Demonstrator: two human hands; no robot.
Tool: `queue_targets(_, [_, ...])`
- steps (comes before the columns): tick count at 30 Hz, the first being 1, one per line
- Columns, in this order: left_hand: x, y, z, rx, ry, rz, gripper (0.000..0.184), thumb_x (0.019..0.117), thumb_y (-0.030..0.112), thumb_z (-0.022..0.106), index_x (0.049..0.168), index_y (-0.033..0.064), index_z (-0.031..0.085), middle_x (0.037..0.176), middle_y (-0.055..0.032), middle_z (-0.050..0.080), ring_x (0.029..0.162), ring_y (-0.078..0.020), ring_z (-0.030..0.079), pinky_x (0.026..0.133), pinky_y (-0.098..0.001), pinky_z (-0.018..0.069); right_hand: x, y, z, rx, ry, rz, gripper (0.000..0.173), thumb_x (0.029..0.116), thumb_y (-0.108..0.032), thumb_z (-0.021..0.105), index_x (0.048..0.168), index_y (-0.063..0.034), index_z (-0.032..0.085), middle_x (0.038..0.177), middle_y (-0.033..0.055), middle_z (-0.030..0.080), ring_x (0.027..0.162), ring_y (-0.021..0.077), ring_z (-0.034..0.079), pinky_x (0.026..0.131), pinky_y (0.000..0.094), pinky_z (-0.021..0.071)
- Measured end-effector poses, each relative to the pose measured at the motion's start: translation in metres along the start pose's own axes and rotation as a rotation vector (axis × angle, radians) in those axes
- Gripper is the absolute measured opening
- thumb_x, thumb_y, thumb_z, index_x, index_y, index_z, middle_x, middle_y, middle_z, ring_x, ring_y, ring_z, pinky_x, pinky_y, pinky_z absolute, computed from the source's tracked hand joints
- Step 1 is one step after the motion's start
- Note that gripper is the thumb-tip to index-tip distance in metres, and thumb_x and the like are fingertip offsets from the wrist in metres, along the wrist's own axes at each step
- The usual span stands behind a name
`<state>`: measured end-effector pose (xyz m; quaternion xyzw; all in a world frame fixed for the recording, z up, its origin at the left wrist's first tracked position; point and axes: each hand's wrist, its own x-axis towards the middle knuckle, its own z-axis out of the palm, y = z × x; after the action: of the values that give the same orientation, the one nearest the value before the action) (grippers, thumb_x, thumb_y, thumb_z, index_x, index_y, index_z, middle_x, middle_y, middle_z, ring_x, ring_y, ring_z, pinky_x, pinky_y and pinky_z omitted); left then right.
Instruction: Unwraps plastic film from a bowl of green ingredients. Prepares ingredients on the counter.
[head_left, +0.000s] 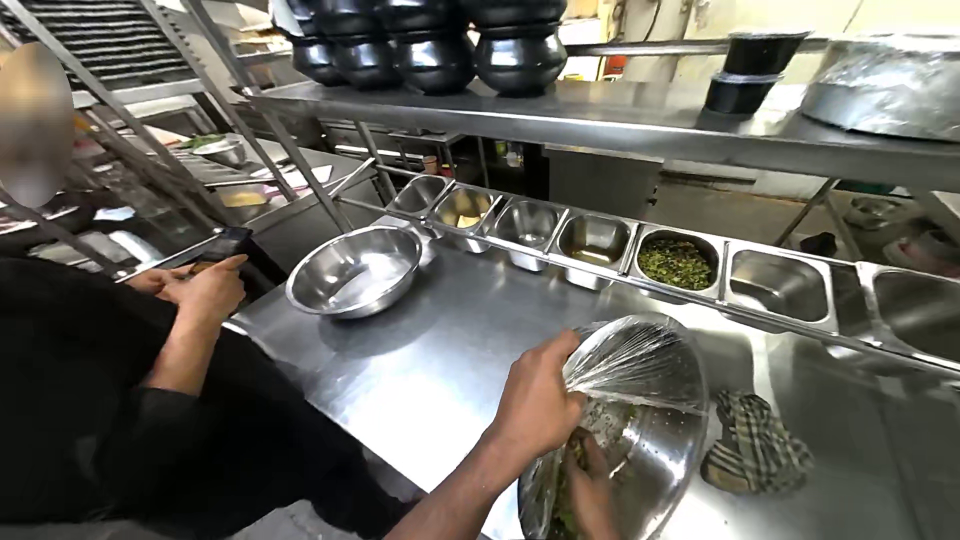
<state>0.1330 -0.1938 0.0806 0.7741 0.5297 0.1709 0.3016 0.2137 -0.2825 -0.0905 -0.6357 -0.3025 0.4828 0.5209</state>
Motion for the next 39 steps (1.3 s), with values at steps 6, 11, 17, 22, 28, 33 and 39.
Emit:
queue_targets(6, [-0.002, -0.012, 0.003, -0.052, 0.043, 0.047, 0.03, 0.0777, 0.013, 0.075, 0.107, 0.014, 0.066, 0.095, -0.0027, 0.07, 0.09, -0.0175, 0.069, 0.082, -0.0436, 0.0576, -0.011, -0.013, 0.014, -0.398, -0.116, -0.129, 0.036, 0.0874, -0.021, 0.073, 0.12, -0.007, 0.075, 0.137, 0.0302, 0.055, 0.116, 0.0439, 0.06, 0.095, 0.0616, 0.0503])
queue_targets(11, [-0.004, -0.03, 0.004, -0.132, 0.137, 0.057, 0.028, 0.0753, 0.012, 0.074, 0.102, 0.0132, 0.066, 0.091, -0.0003, 0.07, 0.084, -0.0135, 0.069, 0.076, -0.0389, 0.0582, -0.008, -0.004, 0.01, -0.644, -0.163, -0.292, 0.034, 0.0895, -0.034, 0.071, 0.117, -0.015, 0.078, 0.133, 0.0277, 0.061, 0.1, 0.0427, 0.069, 0.08, 0.0613, 0.0566])
queue_targets(17, [-0.007, -0.049, 0.004, -0.229, 0.199, -0.011, 0.024, 0.076, 0.01, 0.077, 0.096, 0.0144, 0.064, 0.085, 0.0015, 0.067, 0.078, -0.0111, 0.066, 0.072, -0.0345, 0.0576, 0.001, 0.003, 0.009, -0.659, -0.233, -0.278, 0.038, 0.0818, -0.037, 0.079, 0.112, -0.0133, 0.079, 0.124, 0.0205, 0.068, 0.102, 0.0365, 0.07, 0.085, 0.0588, 0.0569])
queue_targets(22, [-0.004, -0.06, -0.001, -0.217, 0.175, -0.074, 0.031, 0.0748, 0.011, 0.08, 0.1, 0.0148, 0.062, 0.089, -0.0002, 0.069, 0.082, -0.0132, 0.069, 0.075, -0.0381, 0.0591, 0.015, 0.0, 0.005, -0.46, -0.313, -0.16, 0.037, 0.0774, -0.026, 0.083, 0.108, -0.0056, 0.078, 0.121, 0.0187, 0.068, 0.109, 0.032, 0.066, 0.094, 0.0543, 0.0542])
queue_targets(28, [-0.001, -0.077, -0.001, -0.276, 0.181, -0.152, 0.038, 0.0736, 0.011, 0.085, 0.103, 0.0146, 0.062, 0.095, -0.0028, 0.072, 0.087, -0.0153, 0.071, 0.079, -0.0422, 0.061, 0.033, -0.024, -0.011, 0.247, -0.173, 0.422, 0.033, 0.094, -0.023, 0.07, 0.121, -0.0054, 0.064, 0.106, 0.0148, 0.069, 0.095, 0.026, 0.068, 0.079, 0.0484, 0.0578])
queue_targets(33, [0.011, -0.095, 0.008, -0.495, 0.206, -0.214, 0.046, 0.0702, -0.001, 0.086, 0.108, 0.0086, 0.063, 0.1, -0.0076, 0.074, 0.09, -0.0188, 0.074, 0.079, -0.0412, 0.0637, 0.05, -0.041, -0.033, 0.487, -0.054, 0.524, 0.022, 0.098, -0.024, 0.063, 0.112, -0.0079, 0.064, 0.09, 0.0118, 0.07, 0.077, 0.0221, 0.07, 0.063, 0.0414, 0.0599])
queue_targets(39, [0.027, -0.106, 0.034, -0.671, 0.256, -0.267, 0.048, 0.069, -0.004, 0.084, 0.11, 0.0026, 0.061, 0.102, -0.0107, 0.073, 0.091, -0.0198, 0.074, 0.08, -0.0391, 0.0642, 0.065, -0.056, -0.06, 0.555, 0.018, 0.528, 0.02, 0.0985, -0.025, 0.061, 0.107, -0.0075, 0.063, 0.083, 0.0119, 0.069, 0.068, 0.0221, 0.069, 0.055, 0.0402, 0.0589])
